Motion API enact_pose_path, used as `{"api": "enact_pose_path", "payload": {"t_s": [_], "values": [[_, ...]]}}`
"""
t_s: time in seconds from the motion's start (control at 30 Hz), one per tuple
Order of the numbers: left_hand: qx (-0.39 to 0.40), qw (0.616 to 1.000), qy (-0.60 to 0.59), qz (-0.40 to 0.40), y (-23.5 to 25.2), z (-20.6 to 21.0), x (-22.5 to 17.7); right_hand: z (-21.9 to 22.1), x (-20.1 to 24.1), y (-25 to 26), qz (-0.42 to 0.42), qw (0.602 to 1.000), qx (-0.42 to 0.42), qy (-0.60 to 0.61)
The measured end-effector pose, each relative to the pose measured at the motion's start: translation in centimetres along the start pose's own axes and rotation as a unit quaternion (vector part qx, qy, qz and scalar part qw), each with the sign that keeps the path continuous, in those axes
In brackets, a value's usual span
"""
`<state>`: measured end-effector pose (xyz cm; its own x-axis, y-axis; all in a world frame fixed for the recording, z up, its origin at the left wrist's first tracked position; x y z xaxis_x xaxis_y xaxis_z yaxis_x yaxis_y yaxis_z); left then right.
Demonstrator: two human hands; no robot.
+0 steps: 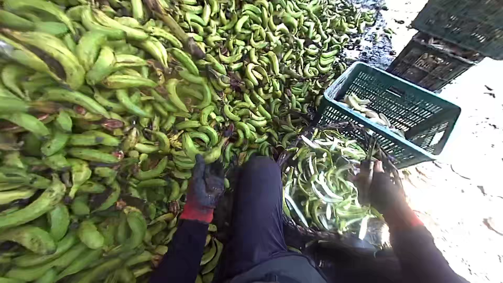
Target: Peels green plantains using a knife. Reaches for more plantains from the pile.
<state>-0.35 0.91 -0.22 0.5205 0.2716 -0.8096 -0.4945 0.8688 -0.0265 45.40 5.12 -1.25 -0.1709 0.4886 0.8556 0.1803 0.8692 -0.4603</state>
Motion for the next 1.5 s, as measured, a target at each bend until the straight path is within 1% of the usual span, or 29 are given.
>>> {"api": "enact_pose_path", "payload": {"t_s": [0.07,0.1,0.13,0.17,0.23,0.3,0.33,0.37,0.43,0.5,0.57,0.63,0.7,0.77,0.8,0.83,0.87,0.9,0.93,1.0,1.07,1.13,1.17,1.2,1.27,1.37,1.43,1.47,1.5], "values": [[0.112,0.993,-0.020,0.011,0.3,6.8,-1.5,0.0,0.5,-0.9,-0.012,0.999,0.047,-0.012],[0.150,0.988,-0.023,0.011,0.7,9.9,-1.7,0.3,1.1,-1.6,-0.015,0.998,0.065,-0.004],[0.164,0.986,-0.014,0.003,1.4,13.0,-1.2,0.7,1.6,-2.1,-0.021,0.996,0.082,0.010],[0.173,0.985,-0.011,-0.008,2.4,16.1,-0.2,0.9,1.8,-2.3,-0.029,0.995,0.097,0.021],[0.216,0.975,-0.016,-0.042,4.2,21.6,3.6,1.2,1.2,-2.1,-0.056,0.992,0.101,0.057],[0.270,0.958,-0.019,-0.091,3.4,25.7,8.4,1.0,0.2,-1.5,-0.077,0.988,0.087,0.098],[0.286,0.952,-0.008,-0.111,2.3,26.9,10.6,0.8,-0.3,-1.1,-0.085,0.987,0.074,0.111],[0.307,0.943,0.009,-0.128,1.3,27.4,12.7,0.6,-0.7,-0.7,-0.096,0.986,0.060,0.121],[0.320,0.933,0.060,-0.155,-0.2,27.6,16.3,0.5,-1.6,0.1,-0.113,0.985,0.037,0.128],[0.303,0.927,0.129,-0.177,-1.0,27.2,19.4,0.7,-2.6,0.7,-0.115,0.985,0.031,0.127],[0.273,0.926,0.176,-0.190,-1.9,26.6,21.2,1.4,-3.4,1.1,-0.105,0.986,0.039,0.120],[0.249,0.930,0.221,-0.156,-3.0,26.4,21.6,2.4,-4.0,1.3,-0.095,0.986,0.040,0.130],[0.253,0.926,0.253,-0.119,-3.1,26.5,21.3,3.3,-3.6,1.6,-0.091,0.987,0.015,0.134],[0.233,0.935,0.227,-0.139,-3.3,26.4,20.7,4.2,-4.2,2.0,-0.073,0.992,-0.015,0.099],[0.214,0.943,0.194,-0.163,-3.6,26.5,20.2,4.7,-5.2,2.4,-0.039,0.997,-0.015,0.068],[0.202,0.950,0.146,-0.191,-3.9,26.9,19.7,5.1,-6.5,2.8,0.013,0.999,0.005,0.050],[0.215,0.949,0.088,-0.213,-4.0,27.2,19.2,5.5,-7.9,3.2,0.061,0.996,0.031,0.054],[0.248,0.943,0.057,-0.213,-3.5,27.5,18.7,5.8,-8.5,3.5,0.085,0.993,0.043,0.071],[0.294,0.934,0.067,-0.190,-2.5,27.6,18.1,5.8,-7.9,3.7,0.077,0.992,0.046,0.087],[0.375,0.906,0.130,-0.146,-0.5,27.1,17.0,3.9,-5.2,3.1,0.008,0.998,0.005,0.062],[0.388,0.899,0.142,-0.147,0.1,26.9,16.6,0.9,-2.1,1.7,-0.069,0.995,-0.038,-0.066],[0.389,0.895,0.151,-0.159,-0.3,26.5,16.4,-0.5,0.2,0.8,-0.171,0.957,-0.078,-0.222],[0.383,0.893,0.181,-0.154,-1.0,26.2,16.2,-0.6,0.9,0.4,-0.201,0.934,-0.099,-0.278],[0.388,0.886,0.208,-0.147,-1.6,26.0,16.1,-0.5,1.3,0.2,-0.201,0.920,-0.120,-0.314],[0.424,0.860,0.262,-0.115,-2.7,25.5,16.0,-0.1,1.5,0.5,-0.163,0.909,-0.178,-0.340],[0.440,0.817,0.364,-0.081,-4.1,25.2,17.4,-0.9,1.0,2.1,-0.107,0.878,-0.330,-0.331],[0.440,0.793,0.418,-0.060,-4.3,25.0,18.7,-2.7,0.4,2.8,-0.053,0.878,-0.400,-0.259],[0.444,0.789,0.423,-0.046,-4.0,25.0,18.9,-3.6,0.1,2.9,-0.033,0.882,-0.422,-0.209],[0.440,0.804,0.397,-0.055,-3.5,25.0,19.0,-4.3,0.2,2.7,-0.031,0.893,-0.419,-0.164]]}}
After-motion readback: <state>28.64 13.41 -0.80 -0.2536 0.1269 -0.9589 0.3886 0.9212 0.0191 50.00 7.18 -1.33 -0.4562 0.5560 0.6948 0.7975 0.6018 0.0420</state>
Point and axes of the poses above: each hand's wrist, its own y-axis towards the middle knuckle, its own z-axis out of the palm, x = y × z, the point moved 1 cm from there along y, towards the middle knuckle, and after that the axes turned 14 degrees about z, right-handed, at the moved point
